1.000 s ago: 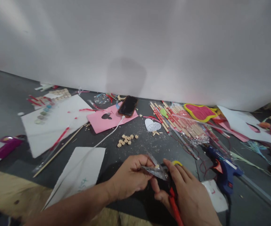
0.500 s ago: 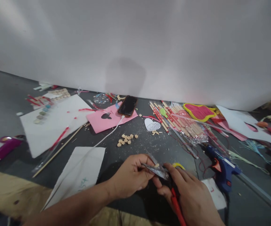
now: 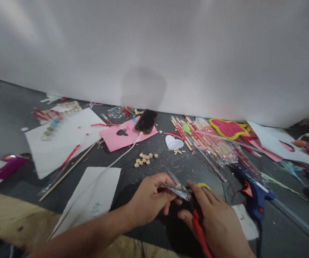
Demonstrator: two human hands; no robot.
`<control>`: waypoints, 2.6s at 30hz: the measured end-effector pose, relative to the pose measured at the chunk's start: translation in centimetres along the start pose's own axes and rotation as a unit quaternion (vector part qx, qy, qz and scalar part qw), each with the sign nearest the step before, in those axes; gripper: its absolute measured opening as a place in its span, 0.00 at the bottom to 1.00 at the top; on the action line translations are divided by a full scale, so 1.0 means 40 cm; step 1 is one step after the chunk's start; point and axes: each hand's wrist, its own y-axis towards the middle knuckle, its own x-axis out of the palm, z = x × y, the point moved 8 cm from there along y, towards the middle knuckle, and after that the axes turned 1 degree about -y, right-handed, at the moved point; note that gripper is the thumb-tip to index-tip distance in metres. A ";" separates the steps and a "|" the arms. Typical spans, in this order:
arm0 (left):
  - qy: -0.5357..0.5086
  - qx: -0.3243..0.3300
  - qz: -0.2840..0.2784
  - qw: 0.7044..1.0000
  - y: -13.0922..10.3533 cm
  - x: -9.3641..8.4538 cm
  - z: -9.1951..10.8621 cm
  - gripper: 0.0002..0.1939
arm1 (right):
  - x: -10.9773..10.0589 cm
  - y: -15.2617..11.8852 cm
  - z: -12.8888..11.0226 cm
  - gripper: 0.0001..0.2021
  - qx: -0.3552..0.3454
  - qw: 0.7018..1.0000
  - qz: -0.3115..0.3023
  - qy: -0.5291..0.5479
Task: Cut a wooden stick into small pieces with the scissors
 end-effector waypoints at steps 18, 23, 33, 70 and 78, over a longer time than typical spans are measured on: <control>-0.053 -0.030 -0.043 0.997 -0.006 0.010 0.009 0.06 | 0.001 0.005 -0.010 0.36 -0.010 0.999 -0.022 0.024; -0.113 -0.041 -0.095 0.988 -0.004 0.020 -0.009 0.10 | 0.004 0.000 -0.010 0.35 -0.010 0.999 -0.025 0.031; -0.170 -0.093 -0.139 0.971 -0.010 0.039 -0.028 0.08 | 0.021 -0.008 -0.003 0.34 -0.003 0.999 -0.028 0.031; -0.094 -0.073 -0.088 0.989 -0.008 0.030 -0.005 0.08 | 0.005 -0.003 0.001 0.31 0.003 1.000 -0.002 0.005; -0.057 -0.031 -0.055 0.996 -0.002 0.020 0.002 0.10 | 0.000 -0.010 -0.003 0.25 -0.012 1.000 0.028 0.005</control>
